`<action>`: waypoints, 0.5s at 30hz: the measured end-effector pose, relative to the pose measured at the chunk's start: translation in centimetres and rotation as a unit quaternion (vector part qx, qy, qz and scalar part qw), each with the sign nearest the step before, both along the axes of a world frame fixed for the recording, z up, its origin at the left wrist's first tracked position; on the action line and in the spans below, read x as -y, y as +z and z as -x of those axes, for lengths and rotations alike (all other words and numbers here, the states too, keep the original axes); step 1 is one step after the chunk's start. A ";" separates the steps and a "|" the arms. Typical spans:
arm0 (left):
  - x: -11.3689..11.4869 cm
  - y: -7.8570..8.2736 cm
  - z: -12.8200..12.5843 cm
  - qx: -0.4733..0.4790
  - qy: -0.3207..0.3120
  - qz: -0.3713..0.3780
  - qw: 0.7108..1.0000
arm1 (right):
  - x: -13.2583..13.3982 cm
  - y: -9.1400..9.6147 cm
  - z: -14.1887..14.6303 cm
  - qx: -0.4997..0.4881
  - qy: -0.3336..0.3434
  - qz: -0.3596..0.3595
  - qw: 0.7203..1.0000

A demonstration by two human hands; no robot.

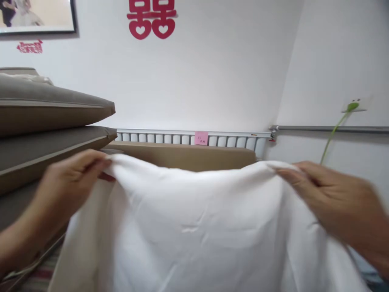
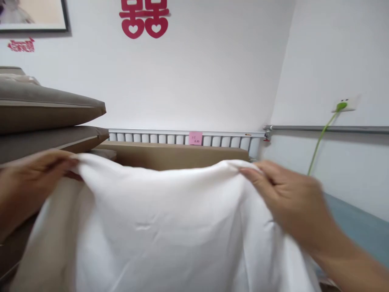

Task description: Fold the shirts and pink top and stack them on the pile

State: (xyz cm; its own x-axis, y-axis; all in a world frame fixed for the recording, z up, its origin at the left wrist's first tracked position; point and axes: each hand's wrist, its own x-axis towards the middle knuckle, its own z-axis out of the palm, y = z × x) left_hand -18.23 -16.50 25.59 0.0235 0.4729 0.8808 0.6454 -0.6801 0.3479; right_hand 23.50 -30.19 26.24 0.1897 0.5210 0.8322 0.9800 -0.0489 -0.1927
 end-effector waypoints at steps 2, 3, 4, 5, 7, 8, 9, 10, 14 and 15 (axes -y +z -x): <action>-5.6 -1.5 -2.8 -0.044 -0.049 0.110 0.992 | -6.1 -1.1 -0.5 0.024 0.048 0.074 0.996; -8.8 -2.0 -4.5 -0.067 -0.058 0.166 0.982 | -9.6 -1.3 -0.8 0.058 0.059 0.126 0.989; -12.0 -2.3 -6.4 -0.098 -0.055 0.193 0.975 | -13.2 -1.3 -1.0 0.071 0.031 0.171 0.982; -15.1 -2.7 -8.2 -0.111 -0.034 0.205 0.972 | -16.7 -1.2 -1.0 0.049 -0.019 0.200 0.978; -19.9 -3.6 -11.5 -0.108 -0.018 0.221 0.969 | -22.5 -1.4 -0.5 0.022 -0.047 0.216 0.975; -21.5 -4.6 -12.8 -0.102 -0.014 0.224 0.969 | -24.4 -2.1 0.2 0.008 -0.052 0.219 0.974; -22.4 -5.9 -13.7 -0.097 -0.017 0.226 0.969 | -25.5 -3.4 1.0 0.002 -0.046 0.222 0.974; -22.5 -7.8 -14.1 -0.096 -0.023 0.228 0.969 | -25.7 -5.4 1.8 0.003 -0.035 0.230 0.972; -17.6 -20.8 -10.8 -0.118 -0.081 0.258 0.956 | -18.1 -20.8 2.7 0.018 0.102 0.254 0.962; -15.6 -24.9 -8.8 -0.117 -0.109 0.272 0.949 | -14.8 -25.7 1.8 -0.004 0.124 0.244 0.962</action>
